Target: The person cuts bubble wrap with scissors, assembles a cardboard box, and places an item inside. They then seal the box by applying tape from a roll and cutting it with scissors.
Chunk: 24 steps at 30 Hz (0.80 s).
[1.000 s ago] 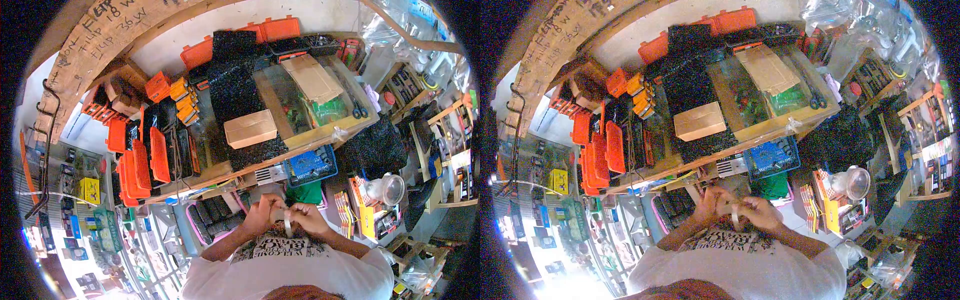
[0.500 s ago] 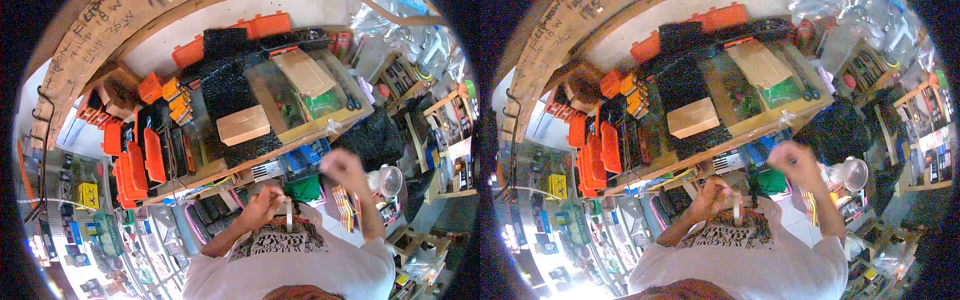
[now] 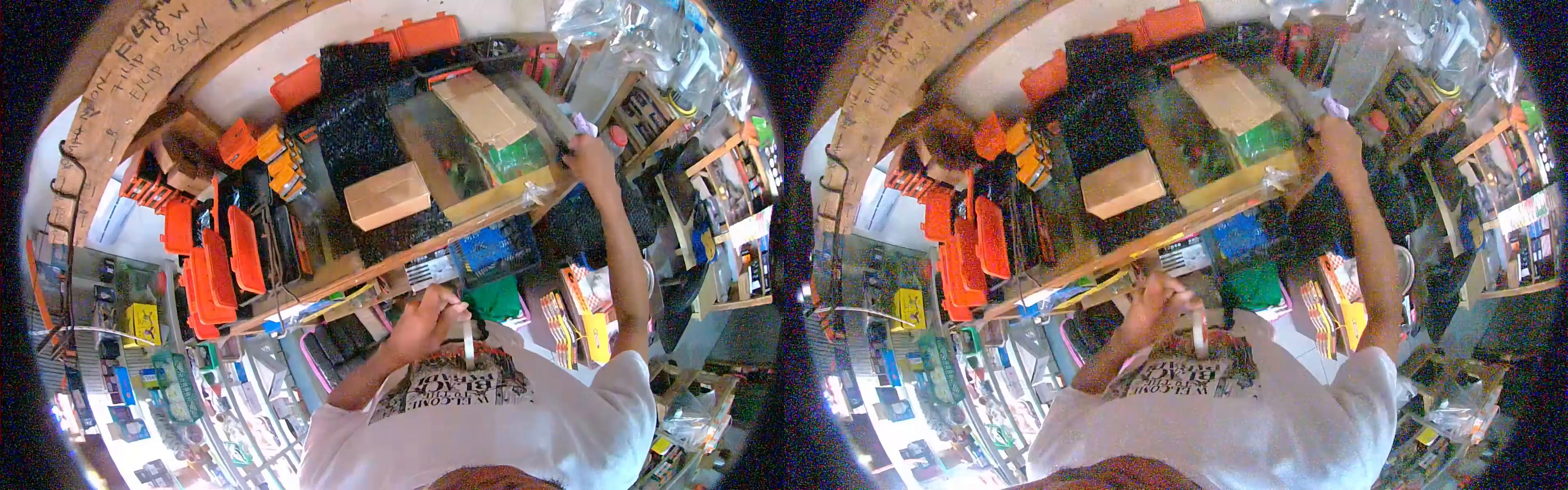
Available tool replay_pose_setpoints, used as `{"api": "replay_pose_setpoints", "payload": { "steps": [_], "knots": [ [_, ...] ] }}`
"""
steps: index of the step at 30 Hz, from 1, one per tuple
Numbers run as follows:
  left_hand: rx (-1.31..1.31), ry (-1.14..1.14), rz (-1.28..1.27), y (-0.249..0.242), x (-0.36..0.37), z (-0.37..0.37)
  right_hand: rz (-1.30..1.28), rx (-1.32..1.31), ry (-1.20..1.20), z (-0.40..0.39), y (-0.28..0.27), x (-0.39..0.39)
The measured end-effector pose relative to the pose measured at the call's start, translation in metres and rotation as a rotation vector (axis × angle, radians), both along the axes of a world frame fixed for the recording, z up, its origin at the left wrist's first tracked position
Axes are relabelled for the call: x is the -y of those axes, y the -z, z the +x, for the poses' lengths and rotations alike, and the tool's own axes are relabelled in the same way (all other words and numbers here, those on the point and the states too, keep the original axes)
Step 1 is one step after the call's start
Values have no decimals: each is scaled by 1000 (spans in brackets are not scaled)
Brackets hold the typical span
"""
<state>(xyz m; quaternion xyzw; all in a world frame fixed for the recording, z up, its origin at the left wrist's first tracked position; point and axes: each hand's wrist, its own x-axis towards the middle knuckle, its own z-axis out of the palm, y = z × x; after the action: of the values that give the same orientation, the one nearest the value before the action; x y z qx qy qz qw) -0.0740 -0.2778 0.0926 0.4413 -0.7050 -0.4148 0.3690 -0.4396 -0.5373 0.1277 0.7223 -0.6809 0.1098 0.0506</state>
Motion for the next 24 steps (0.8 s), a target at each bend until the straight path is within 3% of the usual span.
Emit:
{"api": "replay_pose_setpoints", "payload": {
  "steps": [3,6,9,13,17,18,19,20,21,22,24],
  "knots": [
    [-81,-19,17,-15,9,-2,-6,-46,-32,-4,6,15],
    [-124,-14,7,-7,12,3,-152,-53,-309,-31,26,33],
    [-64,-23,-66,-12,14,9,-199,241,-283,-46,9,14],
    [27,-68,-20,-29,15,11,-161,536,-456,-49,-27,-11],
    [80,-35,-109,-34,21,9,396,810,-412,-1,-73,-81],
    [66,-23,-80,-35,22,8,470,909,-557,3,-67,-92],
    [52,-11,-54,-35,24,8,434,669,-770,12,-67,-98],
    [38,1,-28,-35,26,7,633,806,-759,25,-68,-115],
    [37,0,30,-36,26,6,841,750,-721,35,-76,-126],
    [36,0,88,-37,26,6,894,572,-823,44,-76,-129],
    [48,7,136,-37,28,6,1029,496,-970,57,-64,-138]
  ]
}}
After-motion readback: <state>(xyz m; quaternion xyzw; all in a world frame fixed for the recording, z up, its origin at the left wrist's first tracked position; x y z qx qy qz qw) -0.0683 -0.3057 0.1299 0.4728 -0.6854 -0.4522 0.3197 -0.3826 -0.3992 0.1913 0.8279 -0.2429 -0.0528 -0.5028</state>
